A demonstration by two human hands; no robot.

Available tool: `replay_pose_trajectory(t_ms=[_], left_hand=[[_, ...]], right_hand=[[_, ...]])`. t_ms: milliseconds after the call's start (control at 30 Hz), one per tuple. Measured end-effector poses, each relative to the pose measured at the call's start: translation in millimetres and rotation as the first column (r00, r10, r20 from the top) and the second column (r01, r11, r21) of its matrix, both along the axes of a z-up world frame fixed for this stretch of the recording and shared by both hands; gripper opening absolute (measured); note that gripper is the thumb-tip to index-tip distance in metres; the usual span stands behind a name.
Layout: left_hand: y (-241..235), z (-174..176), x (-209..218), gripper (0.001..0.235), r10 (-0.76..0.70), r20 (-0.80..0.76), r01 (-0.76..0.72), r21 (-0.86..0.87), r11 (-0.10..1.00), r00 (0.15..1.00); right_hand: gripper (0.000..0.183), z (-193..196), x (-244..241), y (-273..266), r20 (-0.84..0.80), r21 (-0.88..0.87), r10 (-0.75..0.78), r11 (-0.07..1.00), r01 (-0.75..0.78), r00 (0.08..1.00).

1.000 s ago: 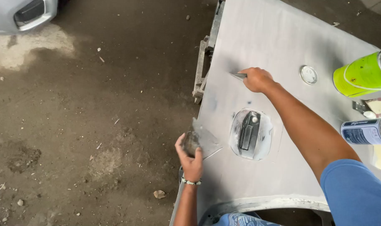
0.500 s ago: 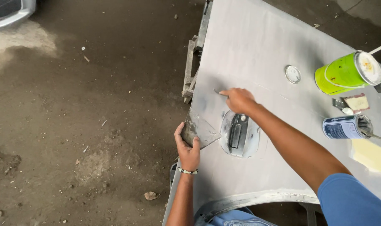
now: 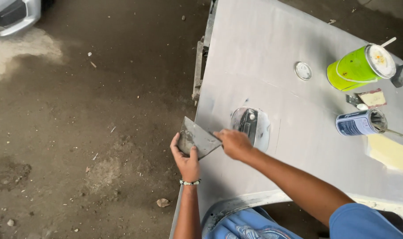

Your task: The person uses a putty knife to apply and smooth a gray filler substance onto a white car door panel. They repeatedly scoop the filler from a can and spread it over the surface, focusing on the area around the door handle and the edges of the panel.

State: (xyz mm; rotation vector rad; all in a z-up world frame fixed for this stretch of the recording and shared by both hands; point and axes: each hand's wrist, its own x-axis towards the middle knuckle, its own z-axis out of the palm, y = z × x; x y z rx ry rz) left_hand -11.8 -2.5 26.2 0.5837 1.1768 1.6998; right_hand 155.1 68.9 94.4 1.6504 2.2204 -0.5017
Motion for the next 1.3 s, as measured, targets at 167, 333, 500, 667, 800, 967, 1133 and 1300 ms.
replay_pose_trajectory(t_ms=[167,333,500,667,800,967,1133,1300], left_hand=[[-25.5,2.1,-27.9,0.064,0.093,-0.072,-0.093,-0.005,0.996,0.993],[-58.3,-11.9,-45.5,0.066,0.144,-0.008,-0.144,-0.106,0.984,0.990],[-71.4,-31.7,-24.5,0.066,0.156,-0.066,-0.162,-0.089,0.983,0.986],[-79.8,-40.0,-8.3,0.063,0.168,-0.129,-0.181,-0.095,0.979,0.977],[-78.1,-29.9,-12.9,0.063,0.176,-0.081,-0.181,-0.058,0.982,0.981],[-80.6,-55.1,-14.4,0.063,0.150,0.004,-0.149,-0.043,0.988,0.989],[-92.1,-37.5,-24.3,0.062,0.109,-0.056,-0.112,-0.057,0.992,0.992],[-114.7,-39.9,-36.4,0.063,0.068,0.132,-0.066,-0.026,0.998,0.989]], right_hand=[[0.041,12.9,-7.1,-34.5,-0.048,-0.111,0.025,0.993,-0.030,0.999],[0.049,54.4,-4.1,-3.8,-0.124,-0.267,-0.231,0.944,0.192,0.965],[0.046,70.3,10.6,48.7,-0.077,-0.220,-0.301,0.935,0.279,0.950],[0.044,32.3,30.7,101.1,-0.277,-0.020,-0.126,0.992,0.125,0.953],[0.043,16.2,33.6,125.6,-0.262,0.083,-0.057,0.993,0.082,0.963],[0.045,21.0,3.9,142.2,-0.183,0.083,-0.110,0.988,0.127,0.977],[0.049,20.5,-14.0,119.0,-0.050,0.025,-0.223,0.974,0.225,0.974],[0.053,-4.0,-11.4,103.3,-0.023,0.093,-0.132,0.987,0.133,0.991]])
